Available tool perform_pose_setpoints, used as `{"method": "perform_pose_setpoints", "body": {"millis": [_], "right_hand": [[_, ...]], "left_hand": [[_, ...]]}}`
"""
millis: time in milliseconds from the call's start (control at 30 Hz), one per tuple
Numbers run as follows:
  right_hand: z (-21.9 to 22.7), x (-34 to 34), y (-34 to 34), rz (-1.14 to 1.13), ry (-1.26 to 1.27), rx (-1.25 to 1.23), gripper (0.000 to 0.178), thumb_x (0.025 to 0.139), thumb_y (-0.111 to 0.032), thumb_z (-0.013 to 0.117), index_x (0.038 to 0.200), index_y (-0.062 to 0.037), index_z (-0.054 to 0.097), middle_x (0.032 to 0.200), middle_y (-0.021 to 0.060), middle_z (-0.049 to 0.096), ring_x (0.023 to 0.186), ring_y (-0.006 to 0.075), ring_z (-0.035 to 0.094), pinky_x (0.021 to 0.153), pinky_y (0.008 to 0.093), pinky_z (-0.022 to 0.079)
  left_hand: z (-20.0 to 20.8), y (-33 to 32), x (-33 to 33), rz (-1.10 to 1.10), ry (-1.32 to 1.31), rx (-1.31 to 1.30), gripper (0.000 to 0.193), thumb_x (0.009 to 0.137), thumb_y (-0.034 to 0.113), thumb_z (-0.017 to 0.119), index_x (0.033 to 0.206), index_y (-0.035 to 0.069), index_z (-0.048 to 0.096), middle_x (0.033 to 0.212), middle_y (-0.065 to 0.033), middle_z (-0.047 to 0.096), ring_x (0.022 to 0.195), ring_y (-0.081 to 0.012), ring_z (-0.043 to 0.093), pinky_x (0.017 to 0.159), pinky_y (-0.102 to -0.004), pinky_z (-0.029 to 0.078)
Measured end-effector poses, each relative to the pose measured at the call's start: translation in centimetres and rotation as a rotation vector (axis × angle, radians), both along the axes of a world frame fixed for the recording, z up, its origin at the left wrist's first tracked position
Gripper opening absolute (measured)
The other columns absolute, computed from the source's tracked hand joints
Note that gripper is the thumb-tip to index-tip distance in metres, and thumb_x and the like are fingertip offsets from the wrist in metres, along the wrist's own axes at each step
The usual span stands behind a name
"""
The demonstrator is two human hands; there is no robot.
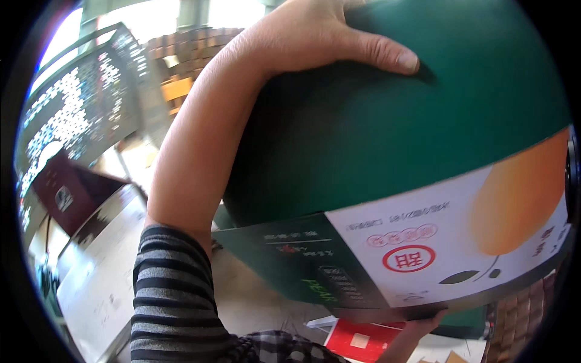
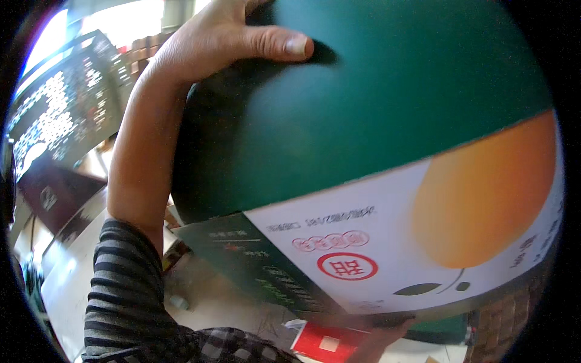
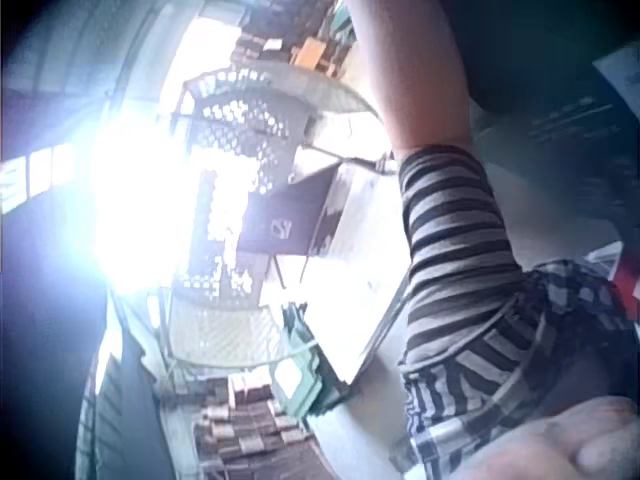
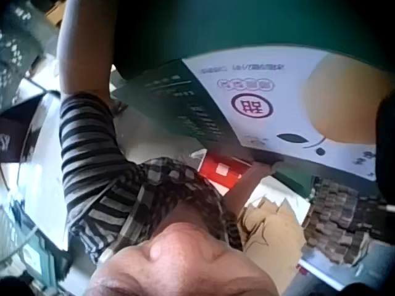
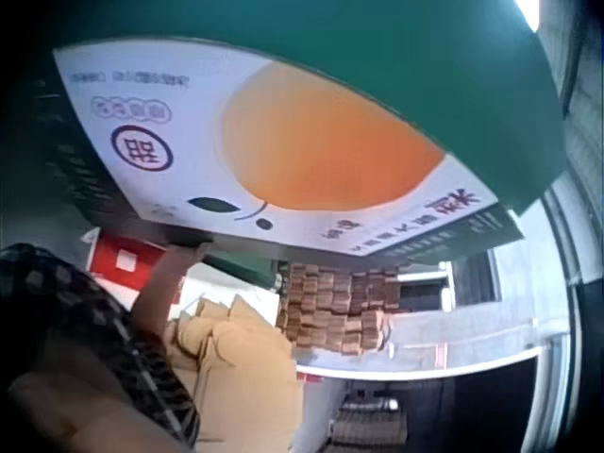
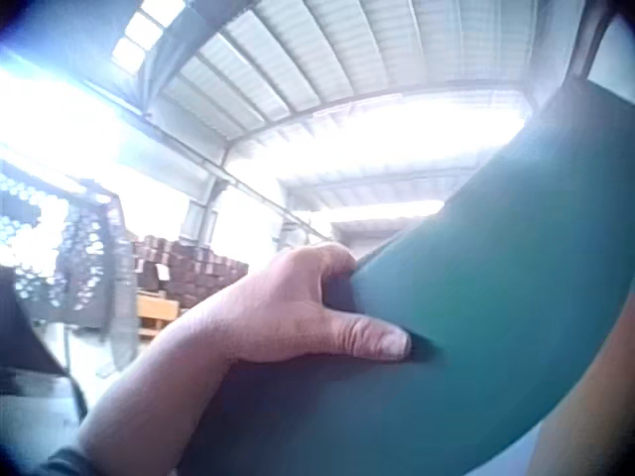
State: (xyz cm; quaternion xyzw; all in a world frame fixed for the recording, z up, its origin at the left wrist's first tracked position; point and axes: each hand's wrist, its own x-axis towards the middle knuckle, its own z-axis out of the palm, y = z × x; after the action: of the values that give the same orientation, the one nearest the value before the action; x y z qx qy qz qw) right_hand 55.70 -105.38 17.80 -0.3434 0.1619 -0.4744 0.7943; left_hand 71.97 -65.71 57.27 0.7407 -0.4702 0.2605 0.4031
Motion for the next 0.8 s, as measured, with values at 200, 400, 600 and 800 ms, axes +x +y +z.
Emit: {"method": "perform_pose_setpoints", "body": {"millis": [200,400,600,800], "right_hand": [[7.9,-1.8,11.7,0.095,0.147,0.003,0.084,0.085,-0.066,0.045,0.145,-0.0095,0.029,0.145,0.0172,0.03,0.134,0.0364,0.03,0.106,0.054,0.031],[5.5,3.0,22.9,0.679,0.089,-0.054,0.066,0.088,-0.045,0.053,0.137,-0.0031,0.04,0.139,0.0142,0.042,0.125,0.0336,0.041,0.104,0.0495,0.035],[4.3,8.0,38.9,0.892,0.307,-0.378,0.056,0.085,-0.026,0.059,0.132,0.0017,0.045,0.128,0.0166,0.05,0.115,0.0334,0.048,0.098,0.0481,0.04],[2.8,9.6,53.8,1.03,0.326,-0.731,0.043,0.081,-0.008,0.064,0.12,0.0071,0.053,0.112,0.0182,0.06,0.096,0.0302,0.057,0.086,0.0436,0.047]], "left_hand": [[-1.7,16.0,-6.8,0.179,0.111,-0.201,0.078,0.057,0.053,0.086,0.101,-0.007,0.063,0.088,-0.0174,0.067,0.082,-0.0241,0.067,0.077,-0.0339,0.053],[-13.3,36.0,-16.8,0.791,0.05,-0.299,0.072,0.052,0.042,0.091,0.102,-0.001,0.062,0.09,-0.0153,0.065,0.086,-0.023,0.063,0.079,-0.0343,0.049],[-27.7,53.6,-29.8,0.981,0.379,-0.733,0.07,0.052,0.027,0.09,0.109,0.0,0.059,0.095,-0.0121,0.064,0.089,-0.02,0.061,0.082,-0.0319,0.049],[-39.9,59.9,-43.3,1.379,0.532,-0.92,0.064,0.058,0.025,0.084,0.11,-0.002,0.057,0.097,-0.0152,0.065,0.089,-0.0226,0.062,0.082,-0.0339,0.049]]}}
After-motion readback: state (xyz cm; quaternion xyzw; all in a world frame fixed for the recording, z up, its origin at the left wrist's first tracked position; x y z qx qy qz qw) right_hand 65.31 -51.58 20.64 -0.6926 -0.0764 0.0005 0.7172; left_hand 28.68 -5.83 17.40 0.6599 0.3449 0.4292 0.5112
